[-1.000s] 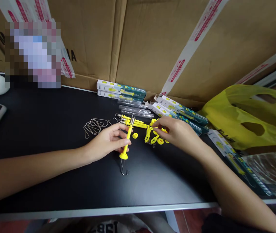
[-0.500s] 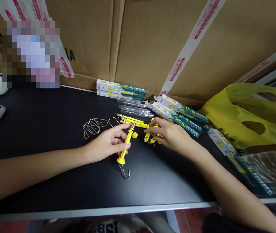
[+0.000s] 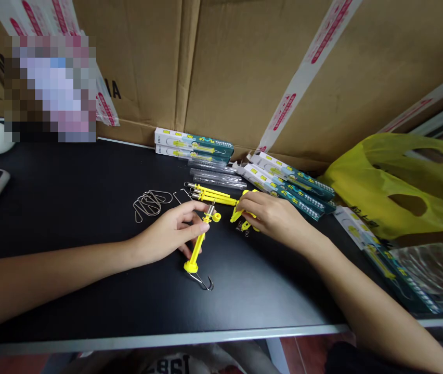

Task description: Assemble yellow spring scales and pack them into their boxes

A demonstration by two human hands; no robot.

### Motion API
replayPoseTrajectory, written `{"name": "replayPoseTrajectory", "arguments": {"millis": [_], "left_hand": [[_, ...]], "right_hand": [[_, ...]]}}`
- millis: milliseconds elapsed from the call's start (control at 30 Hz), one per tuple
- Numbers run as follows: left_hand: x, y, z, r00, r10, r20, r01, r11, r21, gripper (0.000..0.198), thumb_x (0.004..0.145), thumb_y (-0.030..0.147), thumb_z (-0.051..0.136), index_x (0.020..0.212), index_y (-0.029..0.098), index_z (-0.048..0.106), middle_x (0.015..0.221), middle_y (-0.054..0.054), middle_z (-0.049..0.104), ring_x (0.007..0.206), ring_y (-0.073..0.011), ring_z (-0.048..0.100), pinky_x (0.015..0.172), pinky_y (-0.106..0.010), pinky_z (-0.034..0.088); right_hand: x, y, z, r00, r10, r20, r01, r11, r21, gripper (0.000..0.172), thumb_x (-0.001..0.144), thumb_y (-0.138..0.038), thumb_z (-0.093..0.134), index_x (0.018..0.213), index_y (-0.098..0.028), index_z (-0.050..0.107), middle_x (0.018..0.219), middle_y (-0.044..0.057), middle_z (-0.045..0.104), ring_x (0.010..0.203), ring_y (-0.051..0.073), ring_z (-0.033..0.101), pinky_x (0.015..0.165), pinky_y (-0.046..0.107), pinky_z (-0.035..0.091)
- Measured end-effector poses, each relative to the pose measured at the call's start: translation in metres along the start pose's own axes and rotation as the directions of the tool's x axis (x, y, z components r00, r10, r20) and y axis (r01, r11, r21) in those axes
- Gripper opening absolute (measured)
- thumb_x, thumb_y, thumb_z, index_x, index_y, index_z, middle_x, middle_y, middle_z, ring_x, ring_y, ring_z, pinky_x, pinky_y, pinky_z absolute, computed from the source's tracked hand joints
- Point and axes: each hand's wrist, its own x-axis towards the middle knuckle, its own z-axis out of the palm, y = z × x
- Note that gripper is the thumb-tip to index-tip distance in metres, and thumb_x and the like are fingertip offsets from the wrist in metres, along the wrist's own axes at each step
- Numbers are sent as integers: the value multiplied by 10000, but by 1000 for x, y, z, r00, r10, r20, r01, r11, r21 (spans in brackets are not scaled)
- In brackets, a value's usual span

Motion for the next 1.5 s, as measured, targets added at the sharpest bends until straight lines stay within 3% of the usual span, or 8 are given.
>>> {"name": "replayPoseTrajectory", "arguments": {"millis": [133, 233, 400, 533, 767, 1067, 1367, 1500], "left_hand": [[-3, -1, 1, 1000, 4, -11, -3, 999, 34, 261, 848, 322, 578, 1066, 221, 475, 716, 64, 541, 578, -95, 617, 430, -181, 536], [-3, -2, 2, 999, 10, -44, -6, 996, 88, 244, 820, 306, 616, 995, 214, 473, 703, 77, 527, 546, -78, 589, 397, -166, 523], [-3, -4, 3, 999, 33, -32, -27, 985, 168, 213, 814, 292, 617, 897, 207, 441, 633, 94, 501, 499, -72, 560, 357, -152, 499], [-5, -5, 4, 999, 35, -22, -30, 982, 187, 204, 818, 273, 607, 869, 209, 420, 587, 106, 487, 467, -64, 543, 356, -144, 491], [-5, -4, 4, 999, 36, -19, -32, 982, 188, 202, 817, 265, 600, 859, 209, 411, 578, 105, 486, 452, -63, 539, 356, -142, 484], [-6, -3, 5, 999, 35, -18, -31, 982, 188, 199, 820, 254, 595, 853, 211, 403, 574, 108, 483, 445, -62, 532, 356, -143, 478], [-5, -5, 5, 999, 30, -19, -26, 980, 197, 195, 816, 257, 595, 849, 208, 408, 577, 105, 476, 448, -63, 518, 358, -146, 469], [-6, -6, 4, 1000, 30, 2, -30, 976, 218, 185, 816, 271, 588, 864, 209, 421, 588, 103, 450, 456, -66, 510, 371, -155, 472]], "right_hand": [[-1, -4, -3, 988, 129, -82, -108, 970, 219, 46, 878, -171, 511, 910, -203, 515, 845, 34, 623, 736, 169, 588, 602, 253, 406], [-1, -15, -4, 973, 229, -29, -178, 823, 540, 75, 898, -208, 494, 926, -215, 425, 740, -10, 580, 583, 121, 522, 540, 231, 376], [1, -39, 0, 981, 161, 110, -175, 485, 857, 76, 971, -270, 380, 1020, -226, 342, 640, -55, 507, 568, 108, 468, 569, 226, 387], [1, -50, 7, 983, 113, 145, -177, 382, 907, 138, 979, -283, 371, 1099, -219, 346, 636, -64, 452, 565, 100, 433, 569, 225, 374], [-1, -52, 9, 988, 123, 91, -140, 483, 864, 165, 975, -288, 387, 1120, -211, 381, 649, -54, 455, 572, 103, 450, 566, 233, 357], [-1, -51, 7, 988, 151, 33, -109, 532, 839, 144, 964, -237, 397, 1103, -197, 402, 612, -60, 488, 538, 95, 463, 541, 213, 370], [-2, -48, 8, 985, 147, -91, -63, 797, 600, 203, 933, -195, 422, 1125, -203, 487, 781, 15, 629, 599, 114, 570, 565, 223, 406], [-1, -49, 8, 985, 120, -120, -41, 852, 522, 221, 918, -155, 409, 1108, -208, 509, 839, 42, 652, 677, 141, 605, 607, 240, 431]]}}
